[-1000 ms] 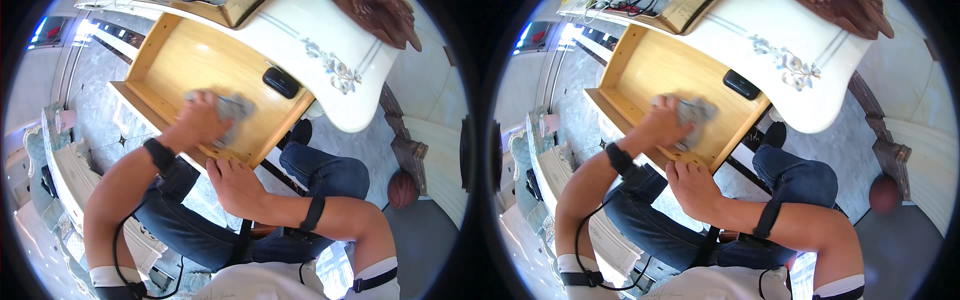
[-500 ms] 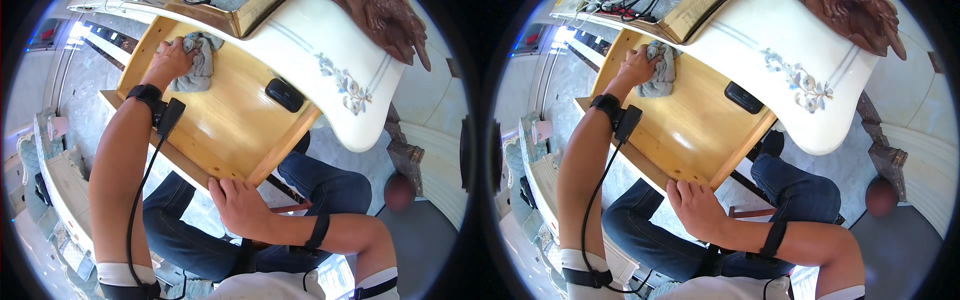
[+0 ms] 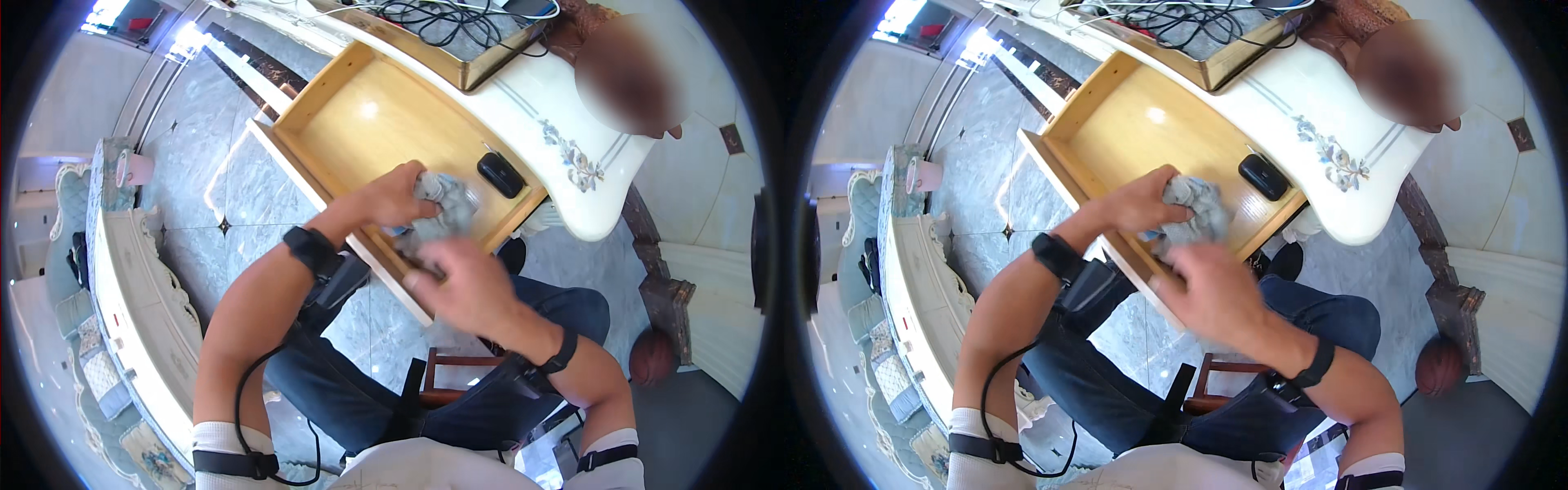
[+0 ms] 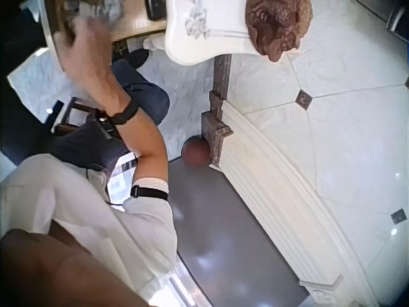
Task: Cleaning the inside and edges of a wooden drawer using a cloth.
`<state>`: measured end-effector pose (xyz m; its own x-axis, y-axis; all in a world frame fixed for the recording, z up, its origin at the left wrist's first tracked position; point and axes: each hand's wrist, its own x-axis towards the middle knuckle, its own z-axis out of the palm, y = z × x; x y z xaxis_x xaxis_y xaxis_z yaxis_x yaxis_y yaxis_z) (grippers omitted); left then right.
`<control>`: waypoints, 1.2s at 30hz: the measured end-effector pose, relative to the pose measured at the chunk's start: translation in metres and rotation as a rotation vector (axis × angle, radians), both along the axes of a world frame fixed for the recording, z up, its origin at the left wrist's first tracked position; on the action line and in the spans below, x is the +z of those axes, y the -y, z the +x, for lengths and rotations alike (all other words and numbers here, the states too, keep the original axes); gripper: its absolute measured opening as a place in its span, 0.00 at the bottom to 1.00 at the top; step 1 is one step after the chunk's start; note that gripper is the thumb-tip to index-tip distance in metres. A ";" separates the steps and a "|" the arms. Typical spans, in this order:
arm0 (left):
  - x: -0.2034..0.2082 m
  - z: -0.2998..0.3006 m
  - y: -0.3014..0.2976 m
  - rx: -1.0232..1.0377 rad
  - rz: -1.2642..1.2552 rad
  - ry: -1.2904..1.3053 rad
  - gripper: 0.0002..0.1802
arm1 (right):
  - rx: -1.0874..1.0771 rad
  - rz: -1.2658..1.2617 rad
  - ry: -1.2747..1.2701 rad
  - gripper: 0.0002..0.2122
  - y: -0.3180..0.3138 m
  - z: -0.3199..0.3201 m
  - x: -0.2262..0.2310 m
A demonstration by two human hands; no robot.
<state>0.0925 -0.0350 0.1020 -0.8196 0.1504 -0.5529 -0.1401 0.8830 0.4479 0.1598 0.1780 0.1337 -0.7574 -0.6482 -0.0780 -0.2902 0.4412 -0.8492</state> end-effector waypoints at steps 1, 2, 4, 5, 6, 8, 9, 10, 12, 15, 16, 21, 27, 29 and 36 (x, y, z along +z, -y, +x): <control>0.014 0.001 0.004 0.071 0.375 0.083 0.34 | -0.159 -0.082 -0.176 0.15 -0.005 -0.012 -0.002; 0.026 0.004 0.007 0.139 0.751 0.166 0.35 | -0.315 -0.165 -0.353 0.13 -0.008 -0.022 -0.006; 0.036 0.017 0.016 0.147 0.829 0.048 0.32 | -0.427 -0.242 -0.174 0.12 -0.010 -0.039 -0.011; 0.037 0.026 0.029 -0.036 0.355 -0.248 0.31 | -0.533 -0.329 0.023 0.12 -0.011 -0.043 -0.014; 0.040 0.038 0.043 -0.198 -0.144 -0.530 0.30 | -0.522 -0.332 0.007 0.12 -0.007 -0.045 -0.020; 0.030 0.064 0.058 0.047 -0.143 -0.608 0.31 | -0.403 -0.218 0.028 0.13 -0.004 -0.048 -0.039; 0.021 0.075 0.065 0.290 -0.152 -0.659 0.32 | -0.345 -0.110 -0.068 0.20 0.002 -0.049 -0.040; 0.007 0.080 0.071 0.300 -0.141 -0.660 0.32 | -0.339 -0.098 -0.073 0.20 0.011 -0.050 -0.041; -0.012 0.084 0.075 0.970 0.225 -0.775 0.34 | -0.159 0.232 -0.502 0.30 0.033 -0.058 -0.048; -0.008 0.081 0.063 1.434 0.732 -0.405 0.37 | 0.166 0.479 -0.471 0.35 0.042 -0.060 -0.075; -0.001 0.079 0.061 1.565 0.981 -0.180 0.38 | 0.339 0.584 -0.496 0.35 0.044 -0.059 -0.082; -0.014 0.088 0.061 1.380 1.032 -0.339 0.31 | 0.394 0.397 -0.545 0.32 0.116 -0.086 -0.101; -0.015 0.090 0.067 1.343 0.978 -0.325 0.31 | 0.290 0.419 -0.390 0.23 0.272 -0.166 -0.096; -0.015 0.085 0.062 1.312 0.989 -0.290 0.32 | 0.306 0.436 -0.370 0.22 0.255 -0.170 -0.098; -0.008 0.081 0.060 1.312 0.907 -0.279 0.36 | 0.336 0.305 -0.296 0.20 0.135 -0.087 -0.112</control>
